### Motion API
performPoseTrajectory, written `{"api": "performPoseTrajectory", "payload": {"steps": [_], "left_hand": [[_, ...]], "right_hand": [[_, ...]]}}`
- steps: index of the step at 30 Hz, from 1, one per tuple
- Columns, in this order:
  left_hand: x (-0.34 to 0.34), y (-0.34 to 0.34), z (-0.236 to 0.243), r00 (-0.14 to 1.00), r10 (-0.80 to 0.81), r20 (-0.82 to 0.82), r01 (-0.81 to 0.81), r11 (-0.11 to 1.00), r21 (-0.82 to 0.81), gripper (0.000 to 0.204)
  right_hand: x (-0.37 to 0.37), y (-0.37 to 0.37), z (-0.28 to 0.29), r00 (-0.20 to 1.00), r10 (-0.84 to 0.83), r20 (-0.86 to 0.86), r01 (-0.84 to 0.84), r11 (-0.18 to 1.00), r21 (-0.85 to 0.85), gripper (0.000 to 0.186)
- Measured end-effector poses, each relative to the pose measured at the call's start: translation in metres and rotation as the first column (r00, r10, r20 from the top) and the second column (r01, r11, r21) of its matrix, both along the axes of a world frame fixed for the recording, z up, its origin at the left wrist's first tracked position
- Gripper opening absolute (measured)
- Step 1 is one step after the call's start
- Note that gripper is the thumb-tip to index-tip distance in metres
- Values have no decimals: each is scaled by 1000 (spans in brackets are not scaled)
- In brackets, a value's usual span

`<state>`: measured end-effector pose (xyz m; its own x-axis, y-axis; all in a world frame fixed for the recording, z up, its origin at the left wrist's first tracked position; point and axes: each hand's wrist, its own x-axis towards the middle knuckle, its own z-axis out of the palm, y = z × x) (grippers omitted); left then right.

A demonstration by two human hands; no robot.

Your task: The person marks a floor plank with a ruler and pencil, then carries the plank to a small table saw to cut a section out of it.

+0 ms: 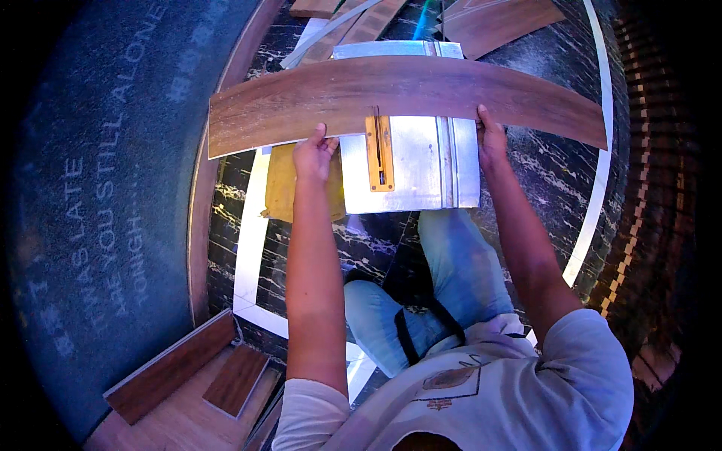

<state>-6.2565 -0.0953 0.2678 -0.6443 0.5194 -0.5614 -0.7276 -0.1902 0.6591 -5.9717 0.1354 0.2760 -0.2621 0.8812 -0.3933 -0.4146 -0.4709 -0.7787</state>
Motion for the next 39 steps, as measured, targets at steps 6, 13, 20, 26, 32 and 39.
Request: {"api": "performPoseTrajectory", "payload": {"steps": [6, 13, 20, 26, 32, 39], "left_hand": [[1, 9, 7, 999, -14, 49, 13, 1000, 18, 30], [10, 20, 55, 991, 132, 6, -132, 988, 80, 34], [126, -61, 163, 983, 178, 48, -185, 955, 233, 46], [236, -99, 254, 977, 207, 50, -209, 886, 414, 55], [334, -133, 284, 970, 224, 93, -239, 824, 513, 57], [406, -169, 302, 968, 204, 146, -251, 820, 515, 53]], "right_hand": [[13, 14, -16, 999, 37, -11, -36, 998, 51, 13], [8, 51, 19, 991, 131, 20, -131, 991, -23, 15], [51, 32, 142, 991, 117, -68, -109, 988, 111, 15], [88, -55, 232, 971, 194, -142, -113, 890, 441, 26], [118, -186, 289, 784, 579, 222, -608, 646, 461, 37], [185, -216, 316, 760, 612, 216, -632, 621, 463, 24]]}}
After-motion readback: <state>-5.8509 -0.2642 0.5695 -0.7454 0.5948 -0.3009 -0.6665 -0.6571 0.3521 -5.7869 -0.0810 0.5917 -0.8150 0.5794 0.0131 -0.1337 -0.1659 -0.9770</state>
